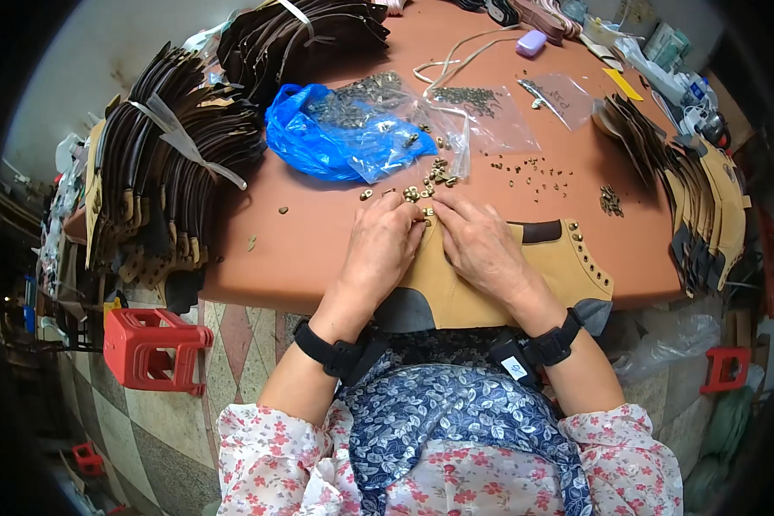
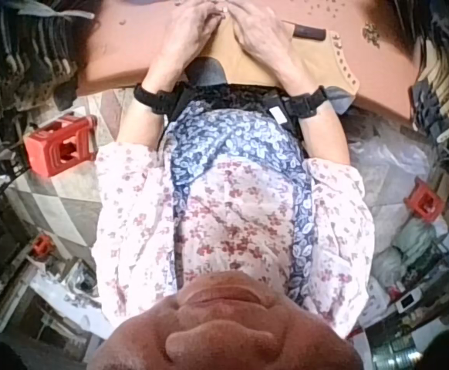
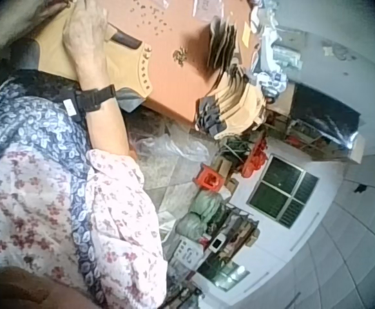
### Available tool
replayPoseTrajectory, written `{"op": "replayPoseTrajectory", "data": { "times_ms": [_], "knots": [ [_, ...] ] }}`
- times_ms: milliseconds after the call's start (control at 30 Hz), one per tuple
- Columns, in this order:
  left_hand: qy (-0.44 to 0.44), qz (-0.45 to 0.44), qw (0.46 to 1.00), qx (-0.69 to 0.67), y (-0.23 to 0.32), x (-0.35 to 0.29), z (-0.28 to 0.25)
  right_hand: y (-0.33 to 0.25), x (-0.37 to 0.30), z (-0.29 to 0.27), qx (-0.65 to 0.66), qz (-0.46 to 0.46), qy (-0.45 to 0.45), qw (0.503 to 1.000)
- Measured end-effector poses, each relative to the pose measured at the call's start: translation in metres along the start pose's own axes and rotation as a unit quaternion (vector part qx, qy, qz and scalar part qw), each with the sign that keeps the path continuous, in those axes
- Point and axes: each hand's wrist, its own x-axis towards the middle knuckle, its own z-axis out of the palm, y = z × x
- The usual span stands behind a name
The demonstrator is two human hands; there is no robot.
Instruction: The recorder manually inserts metal eyelets into pre-punched holes on shoe upper components at a manufacturing workstation.
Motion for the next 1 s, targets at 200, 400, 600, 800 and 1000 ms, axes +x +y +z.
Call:
{"op": "replayPoseTrajectory", "data": {
  "times_ms": [200,400,600,800,1000],
  "knots": [
    [0.026,-0.003,1.0,0.007,0.003,-0.003,0.005,0.001,0.0,0.0,-0.002,-0.001,0.008,1.0],
    [0.074,0.009,0.997,0.036,-0.002,-0.013,0.019,-0.007,-0.003,-0.011,0.018,0.001,0.01,1.0],
    [0.082,0.016,0.996,0.038,-0.001,-0.015,0.02,-0.006,-0.002,-0.01,-0.015,-0.03,0.008,0.999],
    [0.092,0.02,0.995,0.028,-0.004,-0.021,0.022,-0.005,-0.001,-0.009,-0.009,-0.033,-0.008,0.999],
    [0.071,0.068,0.991,0.094,0.004,-0.032,0.019,0.0,-0.001,-0.01,-0.011,-0.04,-0.019,0.999]
  ]
}}
